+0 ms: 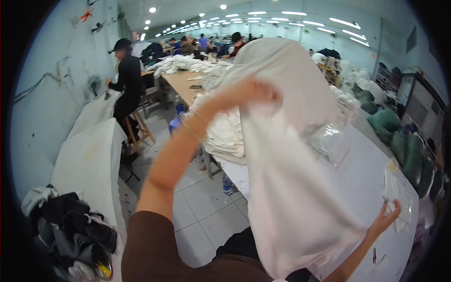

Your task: Inspecting a white t-shirt for loose threads, trimming them with small scissors, and folding the garment on a factory workbench.

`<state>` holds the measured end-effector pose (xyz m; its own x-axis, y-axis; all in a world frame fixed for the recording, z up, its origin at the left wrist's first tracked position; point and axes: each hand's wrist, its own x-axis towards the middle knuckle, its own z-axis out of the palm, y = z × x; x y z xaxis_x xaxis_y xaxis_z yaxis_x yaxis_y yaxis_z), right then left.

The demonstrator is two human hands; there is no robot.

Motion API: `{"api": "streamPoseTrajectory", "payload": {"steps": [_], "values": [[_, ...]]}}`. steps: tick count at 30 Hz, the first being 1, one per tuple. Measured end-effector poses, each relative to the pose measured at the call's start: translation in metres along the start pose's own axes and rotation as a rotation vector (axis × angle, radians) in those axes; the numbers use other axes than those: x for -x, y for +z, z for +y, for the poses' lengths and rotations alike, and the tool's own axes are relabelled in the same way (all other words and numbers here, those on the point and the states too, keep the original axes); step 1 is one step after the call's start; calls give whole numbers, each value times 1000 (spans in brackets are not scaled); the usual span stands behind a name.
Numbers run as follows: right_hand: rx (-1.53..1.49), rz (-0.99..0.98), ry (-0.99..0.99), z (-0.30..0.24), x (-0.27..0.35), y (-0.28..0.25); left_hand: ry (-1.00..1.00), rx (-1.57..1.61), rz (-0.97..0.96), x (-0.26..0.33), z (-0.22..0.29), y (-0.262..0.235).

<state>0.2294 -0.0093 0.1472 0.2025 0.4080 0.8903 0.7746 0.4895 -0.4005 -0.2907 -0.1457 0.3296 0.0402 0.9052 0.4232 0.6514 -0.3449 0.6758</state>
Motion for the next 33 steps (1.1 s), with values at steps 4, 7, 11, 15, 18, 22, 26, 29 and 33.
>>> {"api": "streamPoseTrajectory", "payload": {"steps": [4, 7, 11, 15, 18, 22, 26, 29, 33], "values": [[160, -462, -167, 68, 140, 74, -294, -362, 7, 83, -259, 148], [441, -743, 61, 63, 183, 72, -475, -288, 125, 101, -276, 224], [103, -878, 55, 37, 157, 57, -444, -553, 203, 89, -259, 228], [182, -1302, 226, -31, 128, 42, -447, -449, 71, 78, -281, 224], [219, -1354, 151, -8, 147, 48, -514, -305, -106, 74, -288, 203], [-82, -832, 148, 62, 165, 47, -324, -271, -126, 46, -260, 172], [-315, -676, 328, 34, 41, 8, -152, 356, 143, -11, -178, 158], [-219, -466, 348, -2, -6, -41, -153, 372, 194, -33, -134, 148], [-186, -615, 499, -6, 38, -105, -250, 484, -102, -13, -127, 177]]}}
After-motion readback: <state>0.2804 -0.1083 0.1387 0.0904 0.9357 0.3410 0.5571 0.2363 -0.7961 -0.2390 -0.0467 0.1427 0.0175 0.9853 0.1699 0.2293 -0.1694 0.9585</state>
